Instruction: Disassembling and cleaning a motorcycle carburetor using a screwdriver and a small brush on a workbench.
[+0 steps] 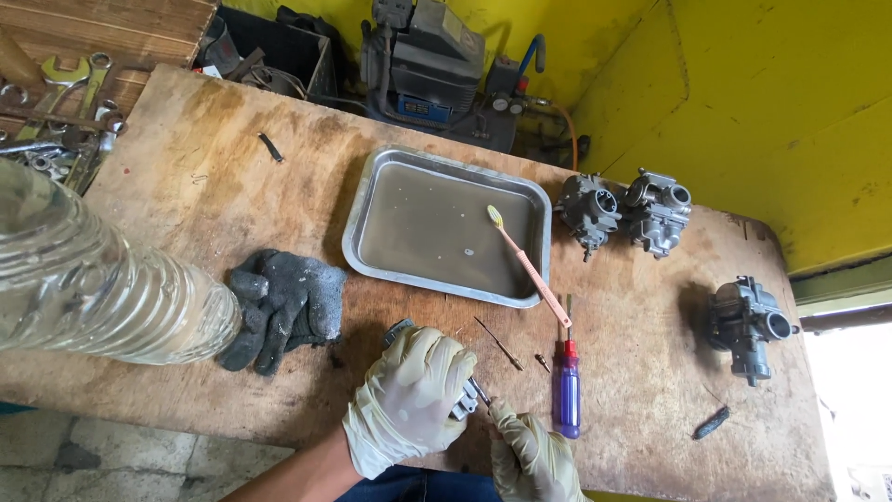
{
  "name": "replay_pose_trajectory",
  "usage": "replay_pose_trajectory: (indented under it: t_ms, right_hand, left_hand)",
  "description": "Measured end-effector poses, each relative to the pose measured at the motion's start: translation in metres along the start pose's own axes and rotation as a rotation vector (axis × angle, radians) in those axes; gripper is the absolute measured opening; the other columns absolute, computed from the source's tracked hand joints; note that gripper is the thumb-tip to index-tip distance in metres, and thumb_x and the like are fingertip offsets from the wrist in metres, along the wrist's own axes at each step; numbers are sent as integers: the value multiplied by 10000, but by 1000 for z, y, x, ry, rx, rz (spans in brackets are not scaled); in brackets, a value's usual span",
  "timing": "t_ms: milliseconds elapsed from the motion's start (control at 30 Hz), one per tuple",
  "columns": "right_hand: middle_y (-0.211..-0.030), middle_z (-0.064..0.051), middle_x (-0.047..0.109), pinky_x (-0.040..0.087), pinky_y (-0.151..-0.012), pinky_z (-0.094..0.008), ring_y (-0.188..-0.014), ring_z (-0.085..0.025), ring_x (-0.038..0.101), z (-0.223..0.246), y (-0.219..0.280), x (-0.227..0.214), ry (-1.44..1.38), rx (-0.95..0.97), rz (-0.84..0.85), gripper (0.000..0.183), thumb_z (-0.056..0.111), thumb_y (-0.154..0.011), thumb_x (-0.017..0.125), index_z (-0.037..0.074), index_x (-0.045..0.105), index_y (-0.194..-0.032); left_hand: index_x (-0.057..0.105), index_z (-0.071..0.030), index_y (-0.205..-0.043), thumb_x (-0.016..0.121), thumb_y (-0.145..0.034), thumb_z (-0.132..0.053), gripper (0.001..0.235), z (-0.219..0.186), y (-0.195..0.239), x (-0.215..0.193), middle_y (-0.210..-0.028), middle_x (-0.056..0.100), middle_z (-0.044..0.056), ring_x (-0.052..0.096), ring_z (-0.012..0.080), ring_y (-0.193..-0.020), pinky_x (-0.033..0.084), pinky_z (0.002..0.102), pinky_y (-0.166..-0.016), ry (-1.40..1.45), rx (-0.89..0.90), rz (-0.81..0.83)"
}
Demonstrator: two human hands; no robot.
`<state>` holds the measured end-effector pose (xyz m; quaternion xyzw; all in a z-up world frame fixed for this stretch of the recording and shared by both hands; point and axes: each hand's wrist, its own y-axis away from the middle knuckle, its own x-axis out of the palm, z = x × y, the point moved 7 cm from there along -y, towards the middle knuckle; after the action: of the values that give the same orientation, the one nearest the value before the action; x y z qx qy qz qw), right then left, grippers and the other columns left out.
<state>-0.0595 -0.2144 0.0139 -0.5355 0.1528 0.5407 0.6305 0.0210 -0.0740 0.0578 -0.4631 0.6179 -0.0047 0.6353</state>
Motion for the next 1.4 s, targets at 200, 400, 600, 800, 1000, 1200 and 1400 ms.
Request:
replay_pose_trajectory:
  t_ms: [200, 400, 600, 800, 1000, 1200, 1400]
  right_hand:
    - [-948, -92, 795, 610, -785, -250, -850, -170, 767, -43, 21, 25, -666, 528, 15, 291, 194, -828, 682, 32, 736, -1064]
    - [-1045, -116, 774, 598, -851, -298, -966, -204, 748, -31, 12, 16, -703, 555, 138, 361, 229, -836, 669, 32, 687, -1138]
    - [-1109, -122, 729, 551, -936, -304, -1043, -211, 709, -38, 37, 16, -537, 574, 64, 386, 267, -816, 680, 25, 688, -1117]
    - [-1125, -92, 714, 563, -884, -261, -1005, -172, 684, -43, 61, 16, -612, 806, -74, 397, 208, -784, 708, 44, 697, -1145]
    - [-1223, -96, 685, 513, -940, -240, -1144, -154, 638, -18, 22, 19, -765, 855, -129, 669, 29, -586, 862, 31, 610, -1206]
    - [-1219, -114, 688, 514, -857, -197, -959, -109, 628, -4, -5, 36, -926, 886, -121, 609, -11, -677, 788, 18, 604, -1256]
    - [-1019, -61, 715, 534, -779, -209, -844, -94, 616, 0, -19, 24, -808, 816, -136, 459, 64, -732, 771, 22, 654, -1174]
  left_hand:
    - [576, -40, -904, 688, -533, -302, 468, -3, 6, 8, -813, 540, 100, 471, 270, -762, 409, 418, -694, -17, -20, 28]
    - [573, -68, -877, 686, -535, -276, 415, -7, 2, -1, -776, 525, 90, 459, 259, -719, 390, 396, -640, -6, -12, -25]
    - [592, -100, -962, 682, -654, -341, 401, -5, 6, 1, -906, 575, 95, 493, 290, -821, 415, 451, -706, -43, -63, 19]
    - [591, -130, -1196, 728, -576, -646, 818, -2, 14, 23, -1147, 523, 164, 451, 343, -964, 400, 492, -805, 10, -81, 256]
    - [542, -205, -1335, 654, -696, 67, 703, 1, 20, 25, -1307, 496, 160, 510, 326, -1132, 397, 584, -1039, -41, 135, 19]
    - [316, -56, -1477, 883, -275, -272, 1346, 9, 25, 29, -1473, 397, 140, 379, 284, -1350, 269, 499, -1143, -232, 128, 235]
    - [228, -67, -1512, 713, -525, 75, 1109, 9, 23, 15, -1526, 303, 186, 341, 328, -1379, 341, 392, -1114, -24, 107, 285]
